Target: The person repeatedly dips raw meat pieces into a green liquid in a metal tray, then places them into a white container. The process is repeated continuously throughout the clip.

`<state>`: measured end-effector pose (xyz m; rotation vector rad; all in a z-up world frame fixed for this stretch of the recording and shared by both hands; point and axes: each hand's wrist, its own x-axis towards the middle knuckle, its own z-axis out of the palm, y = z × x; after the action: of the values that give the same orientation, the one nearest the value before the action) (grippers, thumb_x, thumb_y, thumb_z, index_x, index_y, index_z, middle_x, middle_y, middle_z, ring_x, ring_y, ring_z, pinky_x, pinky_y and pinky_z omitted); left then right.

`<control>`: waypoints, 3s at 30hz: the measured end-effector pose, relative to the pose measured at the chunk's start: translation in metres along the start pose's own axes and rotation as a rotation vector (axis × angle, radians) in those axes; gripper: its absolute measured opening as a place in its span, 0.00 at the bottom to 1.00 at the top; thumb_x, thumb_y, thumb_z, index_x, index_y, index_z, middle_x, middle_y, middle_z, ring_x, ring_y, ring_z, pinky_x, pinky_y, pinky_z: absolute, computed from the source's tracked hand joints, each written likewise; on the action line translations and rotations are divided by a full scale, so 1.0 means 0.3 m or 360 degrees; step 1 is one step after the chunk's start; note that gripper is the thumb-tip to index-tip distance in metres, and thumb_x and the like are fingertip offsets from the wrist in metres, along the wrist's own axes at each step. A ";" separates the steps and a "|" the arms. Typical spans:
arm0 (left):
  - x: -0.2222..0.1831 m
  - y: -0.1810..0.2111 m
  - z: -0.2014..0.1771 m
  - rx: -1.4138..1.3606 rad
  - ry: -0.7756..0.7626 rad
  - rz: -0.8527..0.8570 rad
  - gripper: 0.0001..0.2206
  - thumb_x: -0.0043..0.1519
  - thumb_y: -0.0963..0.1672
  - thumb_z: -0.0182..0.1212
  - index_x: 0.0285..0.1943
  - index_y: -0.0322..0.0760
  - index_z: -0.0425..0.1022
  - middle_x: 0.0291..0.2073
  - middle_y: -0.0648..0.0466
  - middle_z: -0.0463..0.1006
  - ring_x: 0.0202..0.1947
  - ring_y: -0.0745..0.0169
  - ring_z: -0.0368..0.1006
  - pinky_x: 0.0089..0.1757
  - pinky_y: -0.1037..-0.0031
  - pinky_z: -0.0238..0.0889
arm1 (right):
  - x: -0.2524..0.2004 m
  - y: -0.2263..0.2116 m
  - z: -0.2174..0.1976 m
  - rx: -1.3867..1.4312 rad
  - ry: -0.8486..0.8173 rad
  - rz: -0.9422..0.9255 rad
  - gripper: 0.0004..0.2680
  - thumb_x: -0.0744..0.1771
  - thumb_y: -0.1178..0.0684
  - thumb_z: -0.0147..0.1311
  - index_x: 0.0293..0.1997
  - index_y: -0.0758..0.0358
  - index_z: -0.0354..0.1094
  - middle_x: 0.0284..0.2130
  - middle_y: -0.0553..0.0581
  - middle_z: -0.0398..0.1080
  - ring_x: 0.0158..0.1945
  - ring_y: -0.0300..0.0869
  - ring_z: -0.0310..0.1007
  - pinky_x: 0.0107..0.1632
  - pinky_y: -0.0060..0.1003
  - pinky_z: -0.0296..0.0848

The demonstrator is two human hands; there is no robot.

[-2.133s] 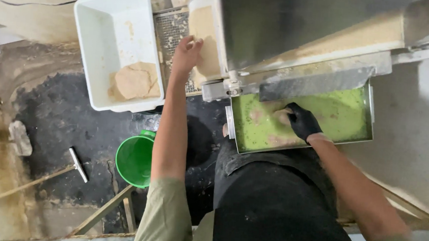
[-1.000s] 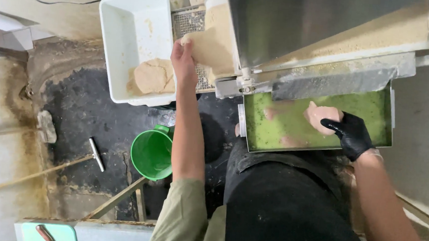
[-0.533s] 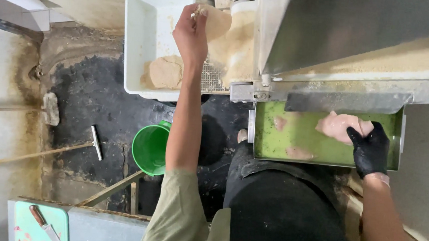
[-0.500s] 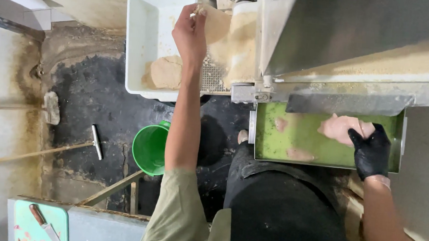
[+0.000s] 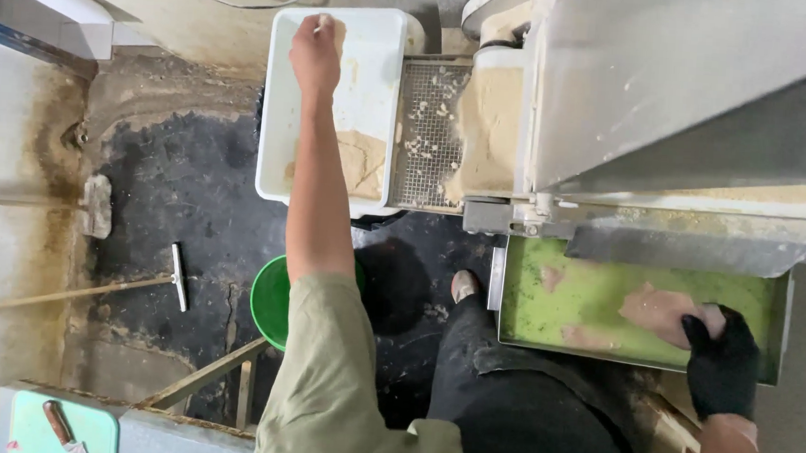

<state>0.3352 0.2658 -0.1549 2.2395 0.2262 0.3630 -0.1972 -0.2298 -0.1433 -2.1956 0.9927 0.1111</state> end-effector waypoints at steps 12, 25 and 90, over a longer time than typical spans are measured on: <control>-0.439 0.116 0.172 -0.0222 -0.1173 -0.0427 0.27 0.64 0.59 0.44 0.54 0.38 0.75 0.33 0.57 0.76 0.27 0.71 0.67 0.31 0.74 0.62 | 0.038 0.067 0.082 0.0342 0.0171 -0.0140 0.08 0.72 0.56 0.57 0.56 0.67 0.71 0.46 0.62 0.73 0.49 0.52 0.70 0.53 0.48 0.68; -0.643 0.189 0.223 -0.0818 -0.1322 -0.0818 0.26 0.66 0.52 0.69 0.68 0.33 0.70 0.56 0.40 0.80 0.58 0.40 0.79 0.55 0.52 0.72 | 0.103 -0.011 0.190 0.0190 -0.0039 -0.0253 0.08 0.71 0.51 0.60 0.55 0.57 0.75 0.49 0.62 0.77 0.58 0.55 0.74 0.59 0.52 0.72; -0.919 -0.199 -0.313 0.0085 -0.0972 -0.0241 0.25 0.68 0.57 0.51 0.62 0.38 0.76 0.56 0.47 0.82 0.57 0.47 0.78 0.50 0.60 0.71 | 0.486 -0.154 -0.138 0.0102 0.0679 -0.1272 0.14 0.72 0.73 0.73 0.61 0.78 0.69 0.47 0.70 0.72 0.52 0.56 0.73 0.58 0.48 0.71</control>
<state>0.0419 0.2936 -0.1940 2.2546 0.0769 -0.4130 -0.0718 -0.3263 -0.1367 -2.4358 0.2465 -0.7659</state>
